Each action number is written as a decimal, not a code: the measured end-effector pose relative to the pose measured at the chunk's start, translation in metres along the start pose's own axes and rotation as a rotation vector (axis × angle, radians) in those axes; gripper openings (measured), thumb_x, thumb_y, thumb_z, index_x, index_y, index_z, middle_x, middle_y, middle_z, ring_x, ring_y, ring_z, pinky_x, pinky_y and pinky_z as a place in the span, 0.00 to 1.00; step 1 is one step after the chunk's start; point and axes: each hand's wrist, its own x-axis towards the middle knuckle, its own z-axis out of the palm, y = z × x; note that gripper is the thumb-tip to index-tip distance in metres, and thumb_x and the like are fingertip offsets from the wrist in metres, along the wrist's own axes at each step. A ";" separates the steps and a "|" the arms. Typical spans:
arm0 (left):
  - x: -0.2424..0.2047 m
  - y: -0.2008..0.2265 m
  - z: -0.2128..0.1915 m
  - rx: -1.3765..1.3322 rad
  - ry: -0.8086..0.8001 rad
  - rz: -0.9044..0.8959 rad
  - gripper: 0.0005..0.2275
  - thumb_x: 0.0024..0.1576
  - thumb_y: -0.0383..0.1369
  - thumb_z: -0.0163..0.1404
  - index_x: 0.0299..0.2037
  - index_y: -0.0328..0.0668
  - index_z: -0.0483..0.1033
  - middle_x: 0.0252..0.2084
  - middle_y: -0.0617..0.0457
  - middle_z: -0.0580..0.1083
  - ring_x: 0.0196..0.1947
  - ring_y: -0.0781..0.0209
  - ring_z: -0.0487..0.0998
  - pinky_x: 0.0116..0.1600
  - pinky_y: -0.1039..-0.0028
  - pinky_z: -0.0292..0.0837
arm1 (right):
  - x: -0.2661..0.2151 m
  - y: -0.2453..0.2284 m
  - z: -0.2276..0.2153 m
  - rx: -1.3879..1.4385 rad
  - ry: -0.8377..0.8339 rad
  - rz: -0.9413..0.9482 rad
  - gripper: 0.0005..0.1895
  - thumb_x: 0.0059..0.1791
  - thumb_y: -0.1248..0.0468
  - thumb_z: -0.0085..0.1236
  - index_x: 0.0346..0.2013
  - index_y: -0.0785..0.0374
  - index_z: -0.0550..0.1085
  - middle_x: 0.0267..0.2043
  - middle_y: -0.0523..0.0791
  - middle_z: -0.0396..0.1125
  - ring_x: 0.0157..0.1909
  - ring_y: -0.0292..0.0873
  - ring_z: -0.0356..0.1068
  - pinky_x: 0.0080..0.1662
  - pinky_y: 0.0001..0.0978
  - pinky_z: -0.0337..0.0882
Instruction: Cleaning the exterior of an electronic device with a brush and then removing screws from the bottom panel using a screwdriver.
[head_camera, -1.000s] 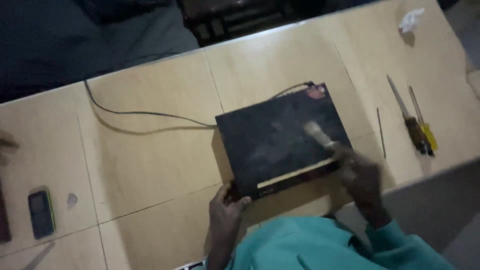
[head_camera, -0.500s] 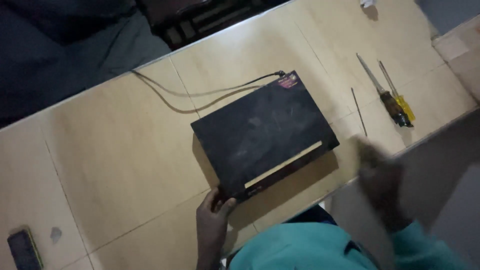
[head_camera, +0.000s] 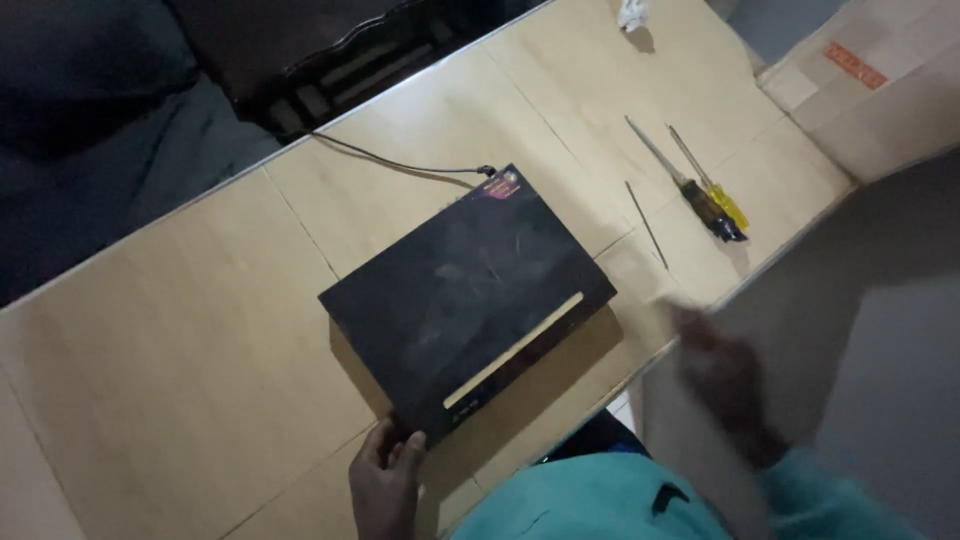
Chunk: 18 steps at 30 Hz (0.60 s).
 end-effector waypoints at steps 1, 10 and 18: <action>-0.001 -0.002 0.000 0.044 0.001 -0.016 0.24 0.48 0.33 0.61 0.57 0.33 0.79 0.46 0.47 0.81 0.44 0.60 0.79 0.51 0.69 0.75 | -0.020 -0.022 -0.018 0.820 -0.232 0.235 0.14 0.60 0.57 0.45 0.53 0.52 0.79 0.47 0.41 0.75 0.39 0.38 0.70 0.42 0.31 0.72; -0.021 0.027 0.003 0.045 0.001 -0.165 0.29 0.48 0.36 0.60 0.61 0.31 0.75 0.57 0.40 0.79 0.58 0.47 0.79 0.62 0.62 0.74 | -0.002 -0.035 -0.057 1.474 -0.590 0.634 0.17 0.58 0.54 0.41 0.54 0.54 0.75 0.22 0.40 0.68 0.16 0.32 0.56 0.20 0.27 0.58; -0.020 0.023 0.005 0.092 -0.025 -0.080 0.24 0.48 0.36 0.59 0.56 0.34 0.79 0.50 0.44 0.82 0.51 0.52 0.82 0.56 0.65 0.78 | -0.048 -0.114 0.042 1.727 -0.751 0.088 0.17 0.51 0.58 0.59 0.54 0.53 0.76 0.55 0.45 0.72 0.53 0.42 0.75 0.54 0.36 0.74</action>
